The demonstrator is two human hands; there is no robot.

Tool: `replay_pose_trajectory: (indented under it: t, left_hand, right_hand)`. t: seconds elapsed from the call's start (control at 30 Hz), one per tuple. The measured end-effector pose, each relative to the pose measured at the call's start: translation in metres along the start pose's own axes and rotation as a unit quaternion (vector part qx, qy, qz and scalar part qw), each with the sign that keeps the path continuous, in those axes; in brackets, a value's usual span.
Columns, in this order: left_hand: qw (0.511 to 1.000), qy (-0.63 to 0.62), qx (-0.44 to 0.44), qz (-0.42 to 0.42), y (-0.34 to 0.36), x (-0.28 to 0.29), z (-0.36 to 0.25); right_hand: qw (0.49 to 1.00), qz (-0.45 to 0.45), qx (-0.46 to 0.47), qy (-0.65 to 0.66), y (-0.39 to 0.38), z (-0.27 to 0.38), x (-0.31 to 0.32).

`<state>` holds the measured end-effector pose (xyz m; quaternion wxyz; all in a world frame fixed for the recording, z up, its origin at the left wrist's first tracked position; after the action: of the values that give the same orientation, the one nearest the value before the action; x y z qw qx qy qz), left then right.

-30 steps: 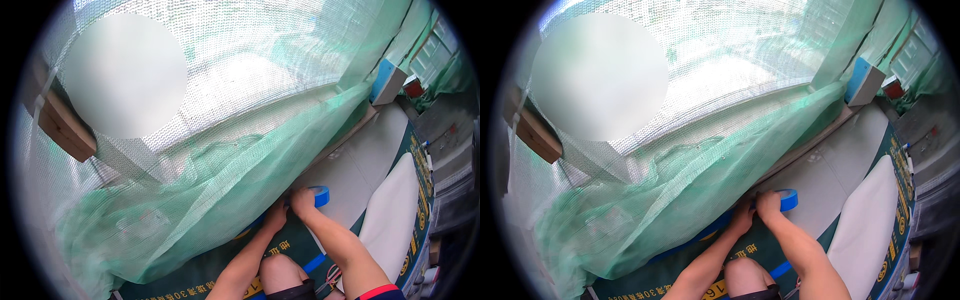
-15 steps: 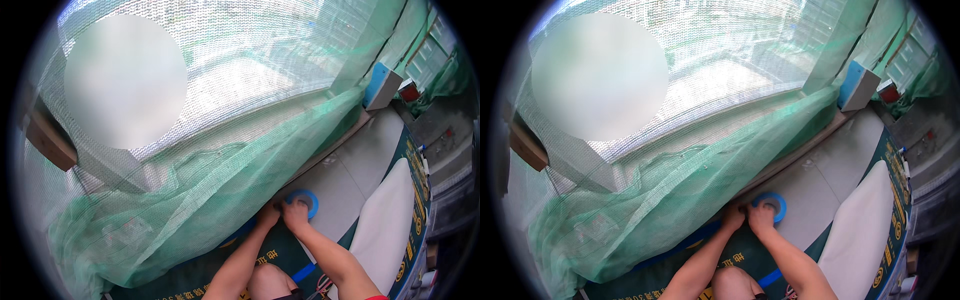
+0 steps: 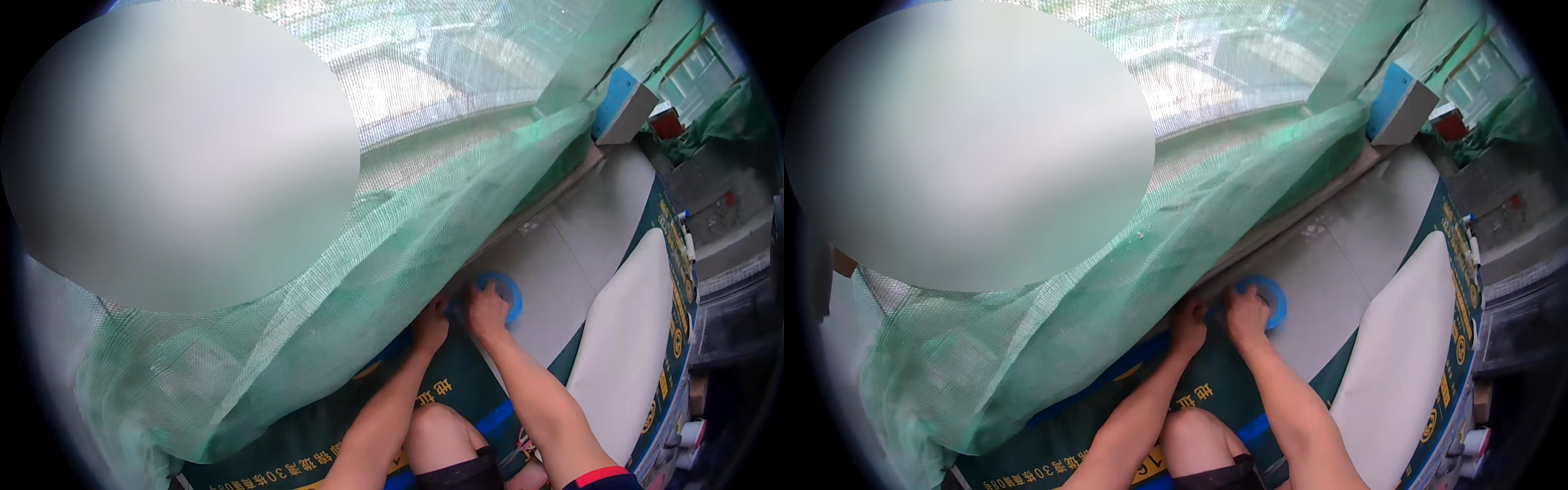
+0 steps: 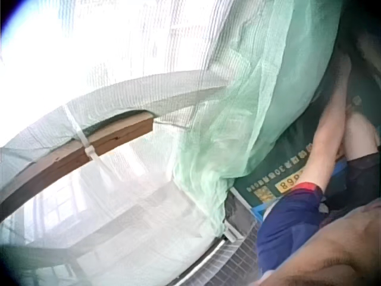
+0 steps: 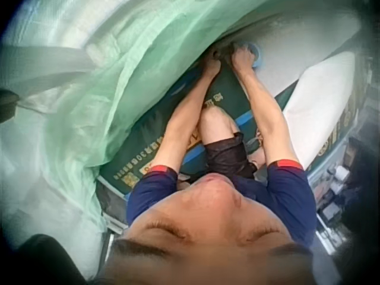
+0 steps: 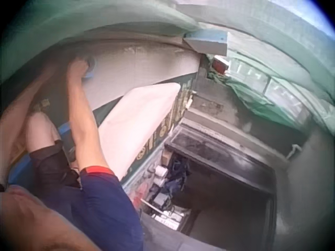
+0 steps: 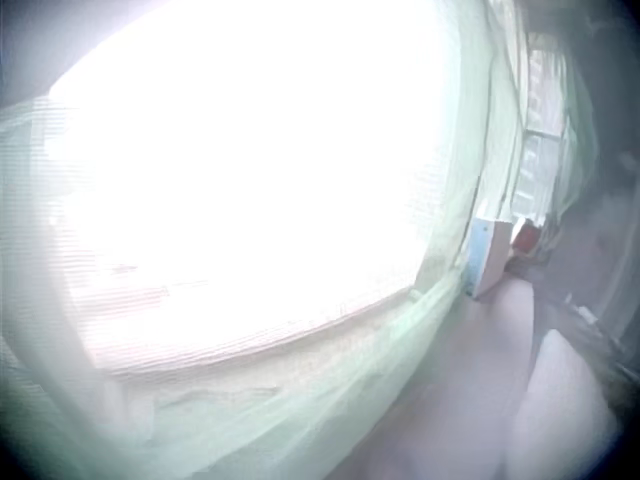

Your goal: The person applies blue adhesive tape to the edges of a large green and blue sign on the floor, using scissors to cut the tape and a roll of white protective film.

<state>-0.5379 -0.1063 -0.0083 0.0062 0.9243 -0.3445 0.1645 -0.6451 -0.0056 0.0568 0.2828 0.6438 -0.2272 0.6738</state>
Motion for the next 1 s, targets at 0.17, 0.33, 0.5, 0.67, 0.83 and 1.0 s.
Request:
replay_pose_trajectory:
  t: [0.17, 0.33, 0.5, 0.67, 0.83, 1.0]
  left_hand:
    - [0.998, -0.024, -0.056, -0.012, -0.012, -0.007, -0.016]
    - [0.987, 0.078, -0.142, -0.007, -0.004, -0.013, -0.015]
    - [0.946, 0.219, -0.236, -0.045, -0.006, -0.021, -0.016]
    - [0.918, 0.303, -0.255, -0.004, -0.009, -0.012, -0.034]
    - [0.901, 0.327, -0.281, 0.052, -0.020, -0.002, -0.062]
    - [0.921, 0.277, -0.235, 0.139, -0.081, 0.025, -0.021]
  right_hand:
    - [0.986, -0.027, -0.166, -0.006, -0.005, -0.110, 0.019]
    - [0.999, -0.020, -0.005, 0.044, -0.057, -0.120, 0.046]
    - [0.997, -0.001, 0.012, 0.075, -0.124, -0.098, 0.035]
    - [0.993, -0.038, 0.020, 0.109, -0.151, -0.082, 0.049]
    - [0.979, -0.088, -0.048, 0.179, -0.167, -0.087, 0.075]
    - [0.970, -0.099, -0.052, 0.215, -0.211, -0.078, 0.105]
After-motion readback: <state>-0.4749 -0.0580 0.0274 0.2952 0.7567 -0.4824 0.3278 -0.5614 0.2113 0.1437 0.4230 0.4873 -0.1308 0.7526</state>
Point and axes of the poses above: each hand's wrist, its own y-axis towards the middle knuckle, its own x-axis out of the back of the hand, z = x × y, the point moved 6 cm from there along y, towards the middle knuckle, and after that the axes turned 9 degrees about x, right-handed, at the moved point
